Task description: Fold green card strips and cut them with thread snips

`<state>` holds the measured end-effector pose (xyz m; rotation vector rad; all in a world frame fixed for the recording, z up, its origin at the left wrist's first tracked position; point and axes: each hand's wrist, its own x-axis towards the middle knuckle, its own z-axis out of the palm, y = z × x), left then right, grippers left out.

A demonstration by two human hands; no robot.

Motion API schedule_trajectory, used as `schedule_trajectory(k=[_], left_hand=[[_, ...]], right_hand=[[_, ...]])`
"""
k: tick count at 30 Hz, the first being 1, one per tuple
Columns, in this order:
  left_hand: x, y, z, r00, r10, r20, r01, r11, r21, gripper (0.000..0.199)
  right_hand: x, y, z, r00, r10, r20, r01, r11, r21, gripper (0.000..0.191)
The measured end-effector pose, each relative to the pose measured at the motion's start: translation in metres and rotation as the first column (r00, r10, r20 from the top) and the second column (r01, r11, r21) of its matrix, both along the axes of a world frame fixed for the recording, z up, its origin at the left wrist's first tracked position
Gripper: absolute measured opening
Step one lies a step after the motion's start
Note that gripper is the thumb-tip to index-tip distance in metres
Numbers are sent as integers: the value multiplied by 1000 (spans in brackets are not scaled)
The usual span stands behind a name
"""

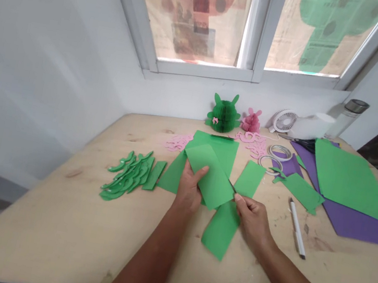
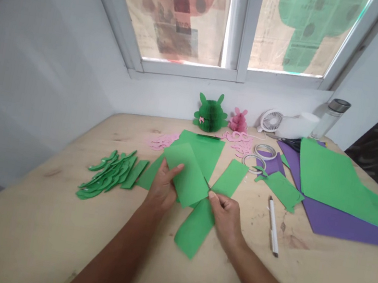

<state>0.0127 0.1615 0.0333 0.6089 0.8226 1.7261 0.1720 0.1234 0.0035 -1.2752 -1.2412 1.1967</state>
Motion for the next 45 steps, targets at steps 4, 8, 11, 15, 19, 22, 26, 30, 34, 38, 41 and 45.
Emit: schedule_trajectory(k=[4,8,11,15,19,22,26,30,34,38,41,45], left_hand=[[-4,2,-2,1000,-5,0,5,1000,-13,64],[-5,3,-5,1000,-2,-5,2,1000,4,66],[-3,3,-7,1000,-10,-21,10,1000,17,67],[0,2,-7,999,-22,-38,23,1000,21,65],[2,0,-6,999,-27,-37,27,1000,8,65],[4,-1,-5,999,-35,-25,35,999,0,65],[6,-3,-6,998,-59,-16,59,998,2,62],[8,-4,-6,998,-65,-21,66,998,16,62],[9,-4,-5,998,-66,-23,66,998,13,60],[9,-5,-5,998,-61,-26,62,998,14,59],[9,-4,-5,997,-67,-30,68,997,22,58],[9,-5,-5,997,-68,-36,69,997,18,58]], right_hand=[[0,0,0,1000,3,9,-3,1000,4,52],[-1,-1,2,1000,11,6,-11,1000,3,50],[-1,-2,3,1000,10,10,-10,1000,5,50],[-1,-2,3,1000,3,15,-3,1000,10,50],[0,-1,3,1000,8,3,-8,1000,4,50],[0,-1,3,1000,14,-10,-14,1000,-7,49],[0,-1,3,999,20,-41,-21,1000,-17,46],[0,-1,2,997,20,-72,-22,999,-27,45],[0,0,1,997,14,-76,-16,999,-27,44],[0,0,1,996,13,-86,-16,999,-33,44],[-1,-1,2,996,4,-84,-7,999,-32,45],[0,-1,4,998,-5,-69,3,1000,-30,44]])
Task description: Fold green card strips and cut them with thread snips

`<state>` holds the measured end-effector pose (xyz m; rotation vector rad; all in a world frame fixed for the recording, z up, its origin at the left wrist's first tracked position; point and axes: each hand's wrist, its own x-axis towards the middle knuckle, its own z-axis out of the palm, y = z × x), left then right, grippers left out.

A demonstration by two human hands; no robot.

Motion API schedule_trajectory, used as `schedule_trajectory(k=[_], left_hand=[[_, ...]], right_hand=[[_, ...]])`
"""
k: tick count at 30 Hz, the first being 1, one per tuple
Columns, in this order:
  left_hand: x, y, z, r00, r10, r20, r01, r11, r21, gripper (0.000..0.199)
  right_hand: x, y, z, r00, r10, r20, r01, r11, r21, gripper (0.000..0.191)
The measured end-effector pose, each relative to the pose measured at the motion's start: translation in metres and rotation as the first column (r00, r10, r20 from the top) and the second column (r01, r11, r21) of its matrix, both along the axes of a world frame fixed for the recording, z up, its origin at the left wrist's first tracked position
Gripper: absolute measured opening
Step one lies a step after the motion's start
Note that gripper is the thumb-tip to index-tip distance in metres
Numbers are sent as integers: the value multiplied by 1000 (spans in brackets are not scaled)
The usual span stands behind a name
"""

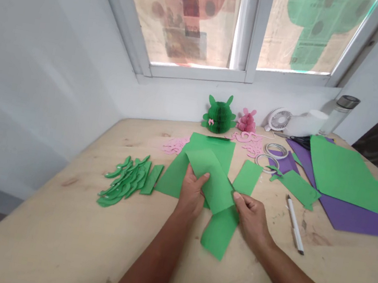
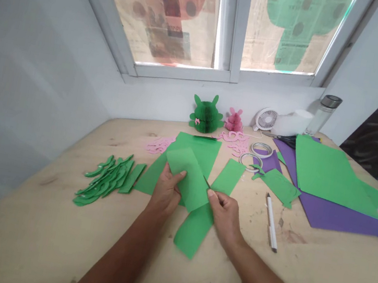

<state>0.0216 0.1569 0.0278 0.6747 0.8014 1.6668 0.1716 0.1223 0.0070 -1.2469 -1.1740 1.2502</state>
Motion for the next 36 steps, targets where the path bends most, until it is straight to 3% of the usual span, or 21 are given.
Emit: schedule_trajectory(k=[36], left_hand=[[5,-3,0,999,-48,15,48,998,-34,61]], right_hand=[[1,1,2,1000,-5,-19,6,1000,26,39]])
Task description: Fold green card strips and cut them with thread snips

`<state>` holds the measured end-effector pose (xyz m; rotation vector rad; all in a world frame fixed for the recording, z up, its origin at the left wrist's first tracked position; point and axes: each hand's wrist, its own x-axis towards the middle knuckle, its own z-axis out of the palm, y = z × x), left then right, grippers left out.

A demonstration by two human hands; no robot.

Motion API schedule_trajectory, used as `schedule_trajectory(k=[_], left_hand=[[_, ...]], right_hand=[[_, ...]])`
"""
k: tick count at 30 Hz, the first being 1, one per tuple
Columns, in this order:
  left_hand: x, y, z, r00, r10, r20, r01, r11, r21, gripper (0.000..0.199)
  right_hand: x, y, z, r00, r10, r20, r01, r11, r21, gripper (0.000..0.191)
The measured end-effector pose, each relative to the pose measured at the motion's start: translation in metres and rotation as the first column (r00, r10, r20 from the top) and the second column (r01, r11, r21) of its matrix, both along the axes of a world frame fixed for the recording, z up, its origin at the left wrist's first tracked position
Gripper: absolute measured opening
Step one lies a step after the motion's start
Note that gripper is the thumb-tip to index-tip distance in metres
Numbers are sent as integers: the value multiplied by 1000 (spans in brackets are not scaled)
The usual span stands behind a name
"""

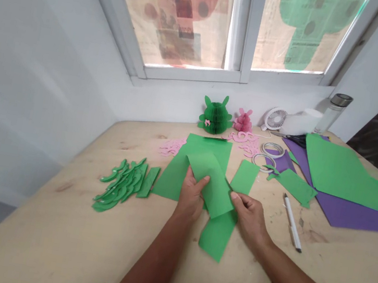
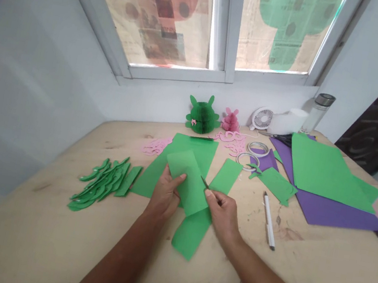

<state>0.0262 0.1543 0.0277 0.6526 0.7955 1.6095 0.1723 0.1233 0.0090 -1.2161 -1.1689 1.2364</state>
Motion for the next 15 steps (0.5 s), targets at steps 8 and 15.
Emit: schedule_trajectory(k=[8,15], left_hand=[[2,-2,2,1000,-5,22,5,1000,0,62],[2,-1,1,1000,0,27,0,1000,0,62]], right_hand=[[0,-1,1,1000,-5,-12,5,1000,10,39],[-1,-1,0,1000,-10,-18,10,1000,12,41]])
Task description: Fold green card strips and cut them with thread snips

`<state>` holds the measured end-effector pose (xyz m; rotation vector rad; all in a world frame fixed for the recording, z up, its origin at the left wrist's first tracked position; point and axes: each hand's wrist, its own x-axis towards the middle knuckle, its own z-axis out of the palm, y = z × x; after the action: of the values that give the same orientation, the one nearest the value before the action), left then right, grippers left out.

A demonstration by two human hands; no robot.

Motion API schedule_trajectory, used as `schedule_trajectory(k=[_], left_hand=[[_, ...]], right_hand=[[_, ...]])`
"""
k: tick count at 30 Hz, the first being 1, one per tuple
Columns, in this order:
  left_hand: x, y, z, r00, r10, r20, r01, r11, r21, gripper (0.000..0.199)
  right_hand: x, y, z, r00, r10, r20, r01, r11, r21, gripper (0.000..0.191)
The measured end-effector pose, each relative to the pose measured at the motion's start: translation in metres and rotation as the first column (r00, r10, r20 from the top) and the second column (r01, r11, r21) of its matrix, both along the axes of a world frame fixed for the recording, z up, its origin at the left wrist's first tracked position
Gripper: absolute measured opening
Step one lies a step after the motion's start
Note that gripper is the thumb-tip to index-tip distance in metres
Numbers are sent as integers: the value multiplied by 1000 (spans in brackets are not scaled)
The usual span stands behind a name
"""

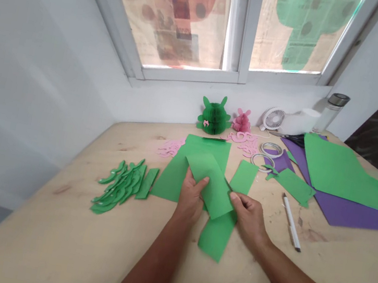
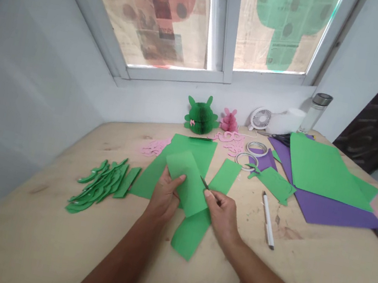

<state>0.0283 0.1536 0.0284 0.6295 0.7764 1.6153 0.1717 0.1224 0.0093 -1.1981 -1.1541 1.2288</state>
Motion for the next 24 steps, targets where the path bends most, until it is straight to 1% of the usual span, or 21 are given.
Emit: schedule_trajectory(k=[10,17,21,24], left_hand=[[0,-2,1,1000,-4,-5,4,1000,-13,62],[0,0,0,1000,18,-3,-18,999,-28,60],[0,0,0,1000,23,18,-22,998,-53,54],[-3,2,0,998,15,55,-9,995,-101,40]], right_hand=[[-1,0,3,1000,-13,6,13,1000,11,39],[0,0,2,999,-22,33,22,1000,16,40],[1,0,0,998,-22,52,22,1000,14,41],[1,1,-2,997,-18,73,16,1000,18,42]])
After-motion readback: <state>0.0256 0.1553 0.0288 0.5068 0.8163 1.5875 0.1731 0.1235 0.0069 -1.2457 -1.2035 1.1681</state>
